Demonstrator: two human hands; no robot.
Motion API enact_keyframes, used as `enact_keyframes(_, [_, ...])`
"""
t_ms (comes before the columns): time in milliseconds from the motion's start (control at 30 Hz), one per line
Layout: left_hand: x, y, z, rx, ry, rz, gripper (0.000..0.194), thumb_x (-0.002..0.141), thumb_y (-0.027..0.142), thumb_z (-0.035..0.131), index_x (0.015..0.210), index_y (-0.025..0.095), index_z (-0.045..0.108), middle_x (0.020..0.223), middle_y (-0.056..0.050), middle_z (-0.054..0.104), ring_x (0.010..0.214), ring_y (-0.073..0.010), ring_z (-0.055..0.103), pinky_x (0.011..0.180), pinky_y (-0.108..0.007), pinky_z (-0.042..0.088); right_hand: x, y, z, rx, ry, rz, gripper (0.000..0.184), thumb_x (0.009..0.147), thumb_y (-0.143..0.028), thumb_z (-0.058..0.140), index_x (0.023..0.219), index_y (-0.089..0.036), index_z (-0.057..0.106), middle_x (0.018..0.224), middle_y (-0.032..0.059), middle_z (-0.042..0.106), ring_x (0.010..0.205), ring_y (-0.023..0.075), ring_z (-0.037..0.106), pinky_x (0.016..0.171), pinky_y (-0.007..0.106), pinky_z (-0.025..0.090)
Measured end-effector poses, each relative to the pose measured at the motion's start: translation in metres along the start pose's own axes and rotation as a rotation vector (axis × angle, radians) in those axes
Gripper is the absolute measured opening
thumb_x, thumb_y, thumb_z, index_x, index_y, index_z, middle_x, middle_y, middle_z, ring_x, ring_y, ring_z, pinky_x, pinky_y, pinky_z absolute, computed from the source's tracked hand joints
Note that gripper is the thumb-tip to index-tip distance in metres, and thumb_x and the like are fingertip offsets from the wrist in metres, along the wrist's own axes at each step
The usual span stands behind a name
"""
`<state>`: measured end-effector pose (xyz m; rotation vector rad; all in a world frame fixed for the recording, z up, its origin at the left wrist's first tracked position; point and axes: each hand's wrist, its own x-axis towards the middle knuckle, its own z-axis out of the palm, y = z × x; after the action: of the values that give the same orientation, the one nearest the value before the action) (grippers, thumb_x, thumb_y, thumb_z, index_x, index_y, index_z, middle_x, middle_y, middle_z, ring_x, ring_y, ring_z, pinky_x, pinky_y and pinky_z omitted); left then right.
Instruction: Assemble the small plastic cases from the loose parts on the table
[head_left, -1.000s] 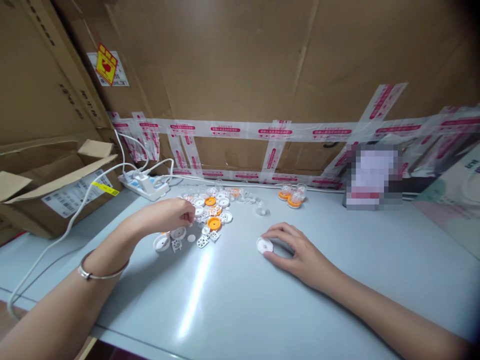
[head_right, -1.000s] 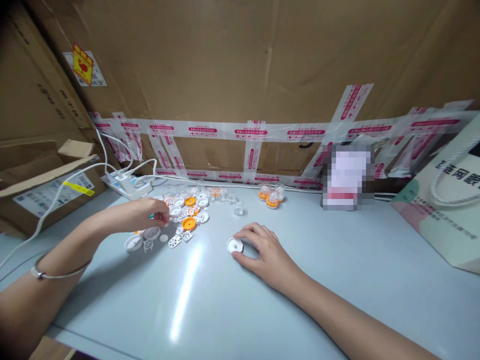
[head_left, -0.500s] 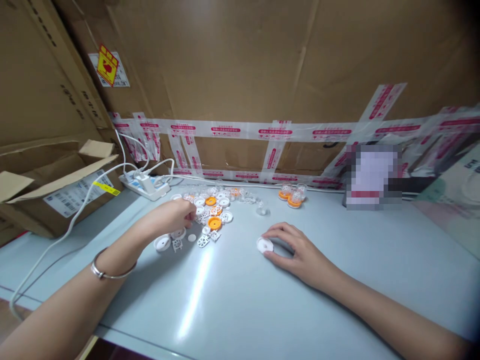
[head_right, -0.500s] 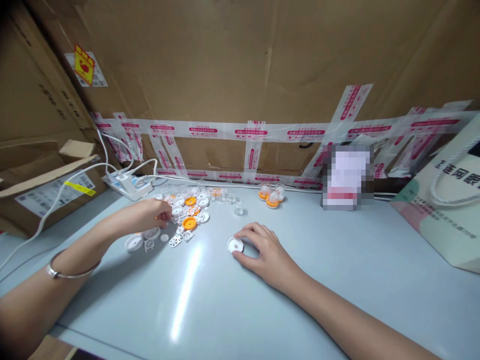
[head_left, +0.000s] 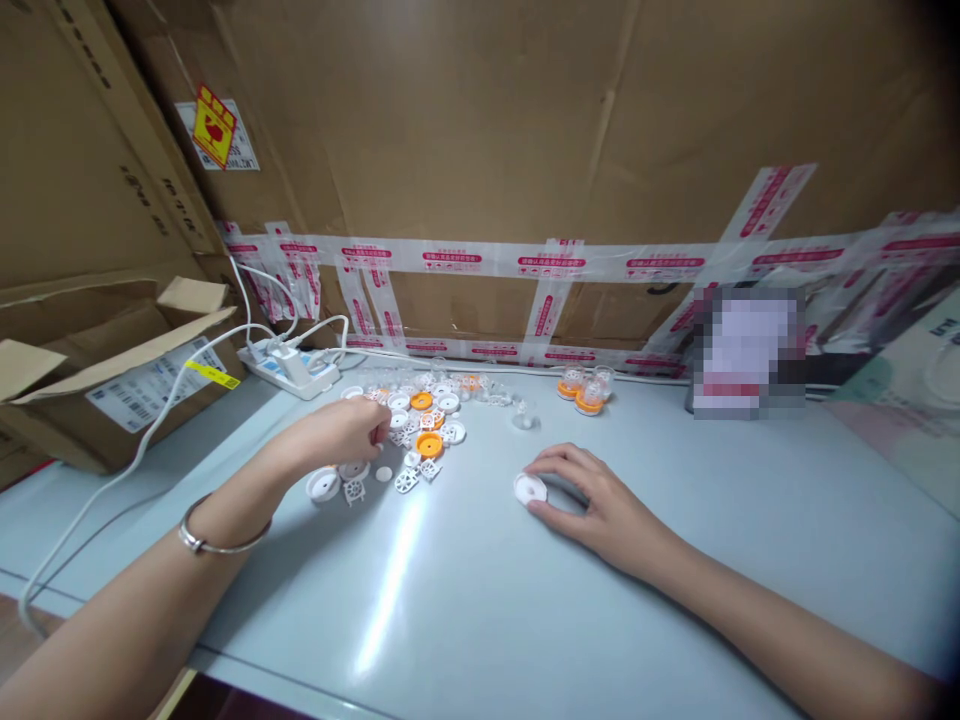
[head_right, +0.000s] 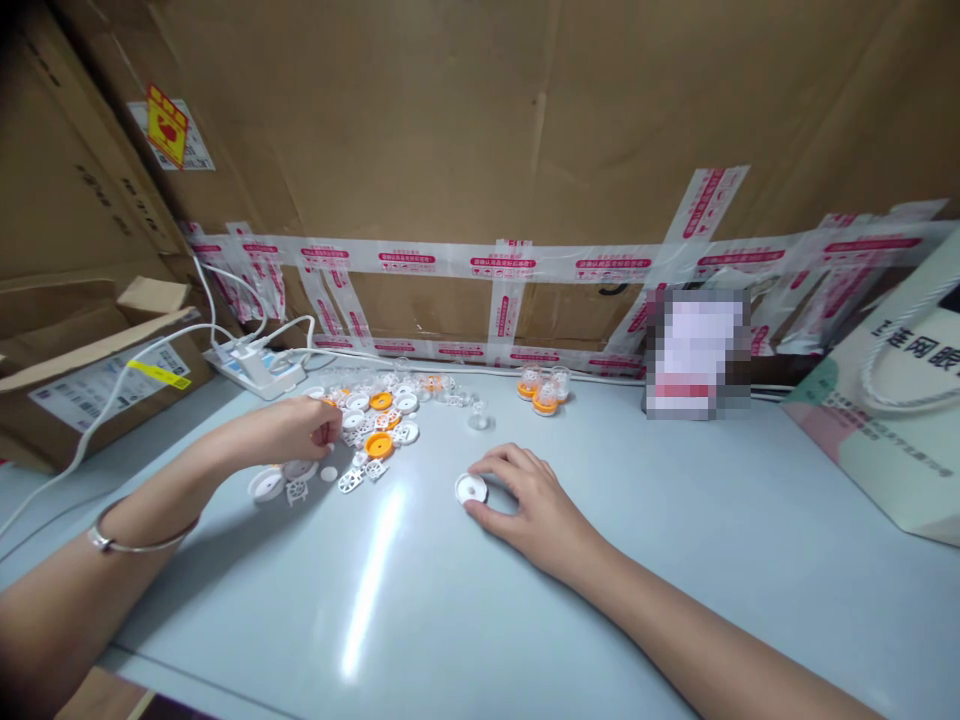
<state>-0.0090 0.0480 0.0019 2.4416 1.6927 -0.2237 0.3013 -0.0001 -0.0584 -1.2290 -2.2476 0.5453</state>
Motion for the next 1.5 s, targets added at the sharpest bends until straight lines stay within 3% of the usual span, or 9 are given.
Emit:
enact_keyframes(200, [-0.005, 0.011, -0.003, -0.119, 0.071, 0.062, 0.010, 0.068, 0.014, 0.050, 0.071, 0.018, 0.059, 0.068, 0.000, 0.062, 0.062, -0.0142, 0.053, 0.052, -0.022, 0.034, 0.000, -0.001, 0.000, 0.013, -0.005, 0.003, 0.020, 0.079, -0.029, 0.059, 0.098, -0.027, 0.061, 0.103, 0.0054, 0.060, 0.098, 0.0230, 0.056, 0.087, 0.040, 0.043])
enact_keyframes(300, [-0.009, 0.039, -0.001, -0.344, 0.181, 0.223, 0.011, 0.074, 0.018, 0.055, 0.082, 0.018, 0.062, 0.077, 0.000, 0.066, 0.070, -0.0132, 0.057, 0.062, -0.021, 0.041, 0.000, -0.003, -0.001, 0.003, -0.004, 0.000, 0.020, 0.078, -0.028, 0.060, 0.098, -0.026, 0.062, 0.102, 0.0048, 0.060, 0.097, 0.0222, 0.057, 0.087, 0.039, 0.043])
enact_keyframes(400, [-0.007, 0.075, 0.010, -0.587, 0.124, 0.420, 0.013, 0.077, 0.016, 0.056, 0.085, 0.018, 0.066, 0.080, -0.001, 0.069, 0.073, -0.0116, 0.060, 0.068, -0.020, 0.044, -0.001, -0.004, -0.001, -0.005, 0.009, -0.027, 0.021, 0.078, -0.028, 0.060, 0.098, -0.027, 0.062, 0.100, 0.0042, 0.061, 0.096, 0.0215, 0.057, 0.086, 0.038, 0.044])
enact_keyframes(567, [0.018, 0.112, 0.030, -0.730, 0.115, 0.446, 0.015, 0.076, 0.012, 0.058, 0.084, 0.017, 0.070, 0.081, -0.003, 0.071, 0.073, -0.0129, 0.062, 0.069, -0.021, 0.045, 0.000, 0.001, 0.003, 0.001, 0.040, -0.042, 0.016, 0.078, -0.032, 0.062, 0.092, -0.025, 0.063, 0.098, 0.0052, 0.060, 0.093, 0.0220, 0.058, 0.083, 0.038, 0.045])
enact_keyframes(733, [0.037, 0.112, 0.035, -0.835, 0.087, 0.389, 0.013, 0.075, 0.017, 0.060, 0.082, 0.016, 0.071, 0.081, -0.003, 0.071, 0.076, -0.0146, 0.062, 0.072, -0.022, 0.046, 0.001, 0.002, 0.005, 0.015, 0.049, 0.006, 0.016, 0.074, -0.033, 0.069, 0.082, -0.023, 0.060, 0.096, 0.0043, 0.060, 0.092, 0.0219, 0.057, 0.084, 0.038, 0.044])
enact_keyframes(1100, [0.042, 0.113, 0.045, -0.883, 0.007, 0.265, 0.015, 0.073, 0.024, 0.063, 0.080, 0.013, 0.070, 0.074, -0.003, 0.071, 0.069, -0.0135, 0.062, 0.062, -0.020, 0.046, -0.001, 0.001, 0.005, 0.000, 0.045, 0.022, 0.017, 0.073, -0.033, 0.069, 0.080, -0.023, 0.058, 0.095, 0.0039, 0.060, 0.092, 0.0222, 0.057, 0.083, 0.038, 0.044])
enact_keyframes(1267, [0.039, 0.116, 0.047, -0.858, 0.099, 0.266, 0.013, 0.074, 0.023, 0.063, 0.080, 0.016, 0.072, 0.072, -0.001, 0.069, 0.068, -0.0134, 0.060, 0.060, -0.021, 0.044, -0.001, -0.001, 0.004, 0.012, 0.054, 0.015, 0.014, 0.075, -0.032, 0.068, 0.080, -0.024, 0.058, 0.095, 0.0041, 0.060, 0.092, 0.0230, 0.057, 0.083, 0.039, 0.044])
enact_keyframes(1400, [0.030, 0.110, 0.041, -0.841, 0.209, 0.265, 0.015, 0.078, 0.023, 0.058, 0.082, 0.016, 0.071, 0.082, -0.002, 0.067, 0.077, -0.0151, 0.060, 0.070, -0.024, 0.044, -0.001, 0.000, 0.004, 0.015, 0.057, 0.017, 0.014, 0.074, -0.030, 0.069, 0.079, -0.023, 0.058, 0.094, 0.0042, 0.060, 0.092, 0.0233, 0.057, 0.083, 0.039, 0.044])
enact_keyframes(1500, [0.019, 0.103, 0.039, -0.692, 0.315, 0.372, 0.018, 0.082, 0.022, 0.055, 0.092, 0.018, 0.070, 0.090, -0.005, 0.064, 0.086, -0.0168, 0.058, 0.079, -0.028, 0.043, 0.000, 0.002, 0.006, 0.023, 0.057, 0.017, 0.016, 0.073, -0.032, 0.069, 0.078, -0.022, 0.058, 0.094, 0.0042, 0.060, 0.091, 0.0225, 0.056, 0.083, 0.039, 0.043])
